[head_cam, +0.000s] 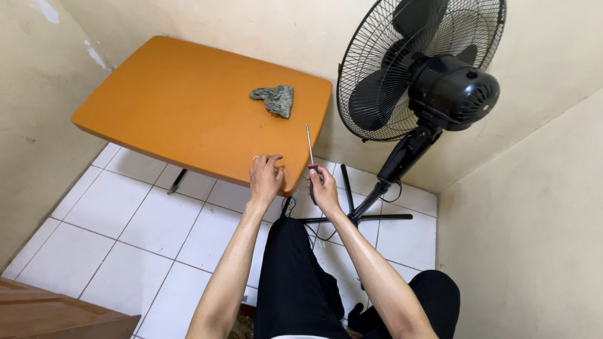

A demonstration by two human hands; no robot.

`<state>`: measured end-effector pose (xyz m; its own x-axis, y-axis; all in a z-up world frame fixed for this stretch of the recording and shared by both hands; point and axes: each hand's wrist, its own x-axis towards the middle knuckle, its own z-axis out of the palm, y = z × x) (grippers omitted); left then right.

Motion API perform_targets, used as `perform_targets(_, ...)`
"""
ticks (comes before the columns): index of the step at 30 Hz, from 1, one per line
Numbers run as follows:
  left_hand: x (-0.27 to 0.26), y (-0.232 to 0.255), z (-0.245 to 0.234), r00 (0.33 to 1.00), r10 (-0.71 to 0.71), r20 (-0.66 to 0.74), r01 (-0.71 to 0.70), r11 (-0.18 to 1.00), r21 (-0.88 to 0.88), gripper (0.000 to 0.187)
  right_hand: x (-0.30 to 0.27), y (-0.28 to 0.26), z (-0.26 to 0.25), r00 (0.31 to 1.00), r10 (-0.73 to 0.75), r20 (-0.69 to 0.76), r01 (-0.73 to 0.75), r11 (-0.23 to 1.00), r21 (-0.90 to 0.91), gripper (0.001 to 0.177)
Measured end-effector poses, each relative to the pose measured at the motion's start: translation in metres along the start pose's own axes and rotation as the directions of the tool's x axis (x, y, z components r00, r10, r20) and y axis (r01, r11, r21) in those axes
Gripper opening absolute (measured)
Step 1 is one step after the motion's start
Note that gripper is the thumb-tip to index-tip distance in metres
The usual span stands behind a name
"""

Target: The person uses a screwdriver to loosen and remove screws from the neck of a standing electric fan. They then detach the front grille and set it aside, leaving the fan partially disassembled.

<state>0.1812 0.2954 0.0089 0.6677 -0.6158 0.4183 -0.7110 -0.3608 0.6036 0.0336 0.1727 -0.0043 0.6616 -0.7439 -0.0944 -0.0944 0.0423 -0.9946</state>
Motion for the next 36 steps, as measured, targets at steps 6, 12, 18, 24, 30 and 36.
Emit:
perform_targets(6, 0.004, -0.029, -0.010, 0.989, 0.130, 0.075, -0.141, 0.976, 0.167, 0.025, 0.013, 0.009, 0.031, 0.996, -0.053, 0.069, 0.048, 0.996, 0.079, 0.033)
perform_targets(12, 0.009, -0.031, -0.010, 0.973, 0.173, 0.154, -0.207, 0.949, 0.238, 0.015, 0.029, 0.025, 0.040, 0.994, -0.076, 0.082, 0.075, 0.997, 0.011, 0.033)
perform_targets(18, 0.010, -0.031, -0.006, 0.958, 0.218, 0.186, -0.267, 0.915, 0.303, 0.014, 0.032, 0.032, 0.038, 0.991, -0.060, 0.119, 0.055, 0.998, 0.041, 0.034)
perform_targets(24, 0.009, -0.020, 0.001, 0.955, 0.285, 0.082, -0.296, 0.925, 0.238, 0.015, 0.013, 0.008, 0.026, 0.999, 0.009, 0.033, -0.014, 0.987, 0.160, 0.040)
perform_targets(30, 0.012, 0.029, 0.009, 0.931, 0.352, 0.099, -0.356, 0.934, 0.020, 0.017, -0.005, -0.015, 0.004, 0.988, -0.091, -0.123, 0.097, 0.994, 0.049, 0.038)
perform_targets(36, 0.015, 0.079, 0.014, 0.881, 0.458, 0.114, -0.458, 0.888, -0.027, 0.021, -0.016, -0.028, -0.034, 0.980, -0.077, -0.181, 0.108, 0.980, 0.168, 0.038)
